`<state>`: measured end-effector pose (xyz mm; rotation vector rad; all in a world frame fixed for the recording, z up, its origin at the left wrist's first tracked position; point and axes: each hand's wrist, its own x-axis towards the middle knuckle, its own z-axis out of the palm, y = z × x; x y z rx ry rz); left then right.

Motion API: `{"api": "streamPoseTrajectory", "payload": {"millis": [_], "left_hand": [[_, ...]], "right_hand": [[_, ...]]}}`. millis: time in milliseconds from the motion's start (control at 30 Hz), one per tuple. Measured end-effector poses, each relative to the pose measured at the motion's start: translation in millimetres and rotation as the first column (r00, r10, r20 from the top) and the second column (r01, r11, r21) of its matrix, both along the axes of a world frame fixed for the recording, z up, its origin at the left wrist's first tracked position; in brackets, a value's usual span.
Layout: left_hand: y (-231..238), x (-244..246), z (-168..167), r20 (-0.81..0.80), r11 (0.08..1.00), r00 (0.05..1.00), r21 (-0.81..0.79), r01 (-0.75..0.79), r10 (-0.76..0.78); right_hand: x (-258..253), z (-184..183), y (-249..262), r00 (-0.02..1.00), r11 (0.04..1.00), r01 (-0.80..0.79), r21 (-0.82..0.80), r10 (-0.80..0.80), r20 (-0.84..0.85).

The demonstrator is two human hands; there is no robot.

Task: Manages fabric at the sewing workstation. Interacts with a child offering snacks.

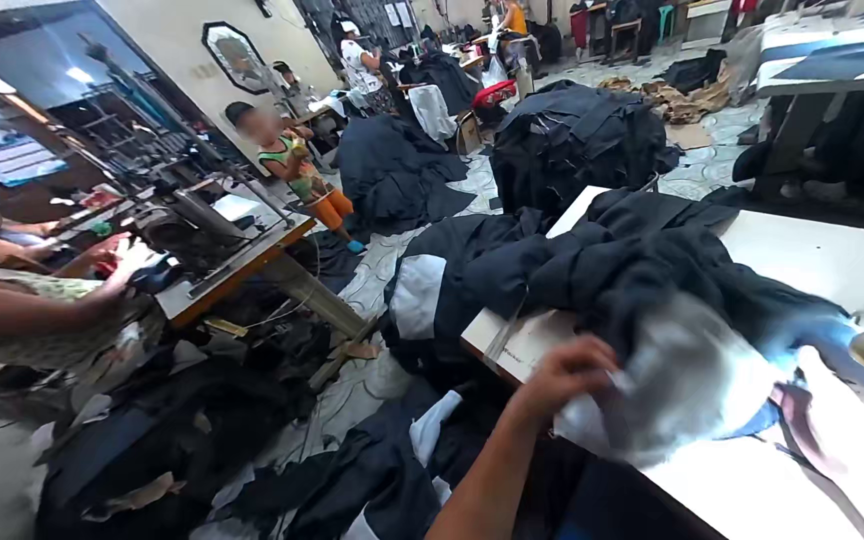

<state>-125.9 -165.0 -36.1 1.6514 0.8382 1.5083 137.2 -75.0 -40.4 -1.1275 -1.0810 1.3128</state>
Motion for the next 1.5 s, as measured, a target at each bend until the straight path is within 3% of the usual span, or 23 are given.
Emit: {"api": "streamPoseTrajectory", "payload": {"millis": [33,100,133,200,267,333,400,467,533,600,667,700,767,833,867,933,967,1033,1100,1133,1300,1400,1500], "left_hand": [[-11,11,-3,-0.277,0.996,0.958,-0.063,0.055,-0.07],[-23,33,-3,-0.672,0.981,0.716,-0.155,0.118,-0.192],[-24,36,-7,-0.714,0.988,0.685,-0.082,0.128,-0.148],[-25,37,6,-0.626,0.987,0.78,0.129,0.095,0.007],[-19,42,32,-0.453,0.961,0.891,0.246,0.127,-0.002],[-4,52,55,-0.43,0.95,0.903,0.281,0.133,0.001],[27,63,70,-0.516,0.966,0.856,0.236,0.108,0.03],[67,67,67,-0.684,0.991,0.729,0.082,0.107,-0.022],[106,71,37,-0.816,0.989,0.561,-0.142,0.045,-0.142],[127,73,-4,-0.833,0.979,0.531,-0.202,-0.03,-0.155],[124,73,-14,-0.79,0.982,0.602,-0.18,-0.051,-0.113],[120,70,-7,-0.736,0.972,0.658,-0.232,-0.024,-0.159],[113,51,24,-0.516,0.918,0.81,-0.391,0.067,-0.279],[116,10,62,-0.258,0.854,0.924,-0.506,0.119,-0.282],[123,-18,75,-0.19,0.867,0.959,-0.49,0.092,-0.209],[134,-79,93,-0.061,0.909,0.991,-0.394,-0.136,0.122],[139,-110,94,0.047,0.879,0.932,-0.351,-0.322,0.36],[139,-166,91,0.285,0.677,0.617,-0.385,-0.628,0.734],[130,-196,83,0.436,0.519,0.321,-0.478,-0.708,0.841],[126,-201,77,0.449,0.496,0.275,-0.508,-0.705,0.85],[122,-183,55,0.409,0.477,0.265,-0.605,-0.638,0.873],[133,-170,56,0.417,0.505,0.295,-0.61,-0.611,0.86],[147,-163,56,0.375,0.509,0.346,-0.594,-0.623,0.86]], "right_hand": [[7,-4,-1,0.99,0.992,-0.117,0.051,0.121,-0.077],[2,12,-14,0.96,0.956,-0.279,0.087,0.276,0.046],[-7,11,-17,0.967,0.961,-0.246,0.13,0.235,0.093],[-11,9,-24,0.969,0.921,-0.243,0.303,0.213,0.127],[0,-10,-22,0.944,0.812,-0.315,0.492,0.215,0.249],[3,-4,-34,0.929,0.799,-0.32,0.51,0.159,0.334],[3,8,-44,0.875,0.707,-0.417,0.571,0.141,0.464],[-2,9,-46,0.812,0.618,-0.478,0.625,0.04,0.582],[-2,0,-40,0.735,0.566,-0.565,0.6,0.015,0.678],[2,-14,-26,0.718,0.578,-0.601,0.552,0.085,0.691],[5,-30,-14,0.721,0.639,-0.577,0.509,0.105,0.685],[8,-22,-15,0.676,0.699,-0.589,0.406,0.151,0.721],[7,5,-19,0.559,0.802,-0.583,0.134,0.276,0.782],[6,7,-12,0.517,0.836,-0.549,0.01,0.33,0.79],[8,1,-7,0.535,0.835,-0.55,-0.003,0.356,0.767],[11,6,-3,0.591,0.833,-0.548,-0.081,0.453,0.667],[10,12,-4,0.658,0.848,-0.518,-0.111,0.478,0.583],[8,18,-5,0.819,0.882,-0.445,-0.152,0.47,0.33],[14,-10,4,0.875,0.881,-0.471,-0.034,0.472,0.109],[17,-26,10,0.87,0.87,-0.493,0.031,0.491,0.046],[13,12,-3,0.848,0.867,-0.481,-0.13,0.498,0.182],[16,-5,2,0.867,0.887,-0.456,-0.076,0.462,0.185],[16,-5,4,0.876,0.887,-0.443,-0.131,0.459,0.149]]}}
